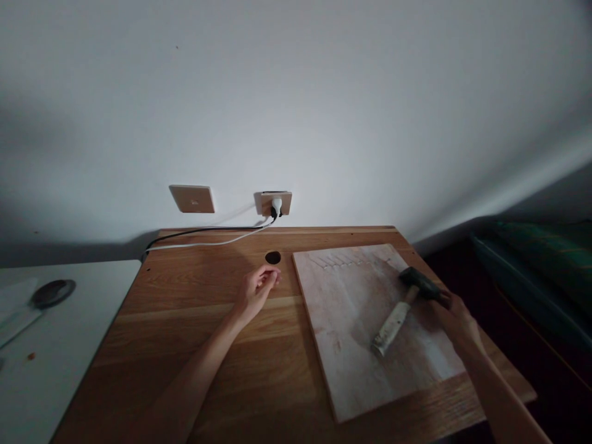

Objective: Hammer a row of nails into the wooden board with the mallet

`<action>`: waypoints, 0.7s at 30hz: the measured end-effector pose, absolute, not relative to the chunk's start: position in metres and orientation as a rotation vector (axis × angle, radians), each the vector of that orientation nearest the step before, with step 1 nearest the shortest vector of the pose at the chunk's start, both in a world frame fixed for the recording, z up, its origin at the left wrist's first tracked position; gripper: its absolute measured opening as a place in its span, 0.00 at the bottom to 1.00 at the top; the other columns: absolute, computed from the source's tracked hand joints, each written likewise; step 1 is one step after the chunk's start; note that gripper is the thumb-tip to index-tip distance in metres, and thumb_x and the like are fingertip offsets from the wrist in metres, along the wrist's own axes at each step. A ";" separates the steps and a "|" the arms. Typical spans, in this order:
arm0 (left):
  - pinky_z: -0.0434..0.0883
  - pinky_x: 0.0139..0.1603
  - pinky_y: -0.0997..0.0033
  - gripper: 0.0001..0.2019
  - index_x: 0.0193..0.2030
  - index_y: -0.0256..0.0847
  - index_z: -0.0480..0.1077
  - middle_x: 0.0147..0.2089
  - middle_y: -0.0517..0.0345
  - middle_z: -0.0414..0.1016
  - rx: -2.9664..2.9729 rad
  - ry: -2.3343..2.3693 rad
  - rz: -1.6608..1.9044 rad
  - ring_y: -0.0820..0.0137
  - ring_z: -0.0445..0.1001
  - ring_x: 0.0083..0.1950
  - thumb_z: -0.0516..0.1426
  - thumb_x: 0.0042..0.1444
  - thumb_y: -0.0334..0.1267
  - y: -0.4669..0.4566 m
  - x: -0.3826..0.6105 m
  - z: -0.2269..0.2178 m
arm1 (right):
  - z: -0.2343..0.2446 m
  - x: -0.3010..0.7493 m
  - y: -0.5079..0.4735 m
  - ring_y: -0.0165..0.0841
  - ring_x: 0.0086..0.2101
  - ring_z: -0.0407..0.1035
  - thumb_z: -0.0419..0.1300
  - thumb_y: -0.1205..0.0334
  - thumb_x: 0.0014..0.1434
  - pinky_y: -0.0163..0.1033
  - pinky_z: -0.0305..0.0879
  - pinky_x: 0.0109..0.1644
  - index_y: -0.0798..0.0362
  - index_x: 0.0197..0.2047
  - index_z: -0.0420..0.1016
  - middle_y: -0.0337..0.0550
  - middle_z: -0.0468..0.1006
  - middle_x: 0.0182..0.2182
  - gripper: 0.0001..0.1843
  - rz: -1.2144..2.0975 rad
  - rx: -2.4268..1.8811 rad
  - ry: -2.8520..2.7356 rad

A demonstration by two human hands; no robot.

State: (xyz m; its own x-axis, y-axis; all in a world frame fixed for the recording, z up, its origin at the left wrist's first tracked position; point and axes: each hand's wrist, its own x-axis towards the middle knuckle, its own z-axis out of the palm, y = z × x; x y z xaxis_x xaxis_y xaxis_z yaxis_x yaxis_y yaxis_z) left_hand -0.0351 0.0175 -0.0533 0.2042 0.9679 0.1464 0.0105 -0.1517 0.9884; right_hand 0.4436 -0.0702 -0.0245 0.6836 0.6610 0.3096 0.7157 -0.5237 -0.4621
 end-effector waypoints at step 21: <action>0.72 0.55 0.57 0.10 0.51 0.42 0.73 0.47 0.53 0.76 2.427 1.355 1.007 0.59 0.75 0.51 0.60 0.63 0.31 0.039 -0.102 -0.027 | 0.037 0.253 -0.014 0.40 0.40 0.81 0.54 0.55 0.66 0.43 0.76 0.43 0.51 0.60 0.71 0.51 0.84 0.46 0.21 0.313 -1.769 -1.712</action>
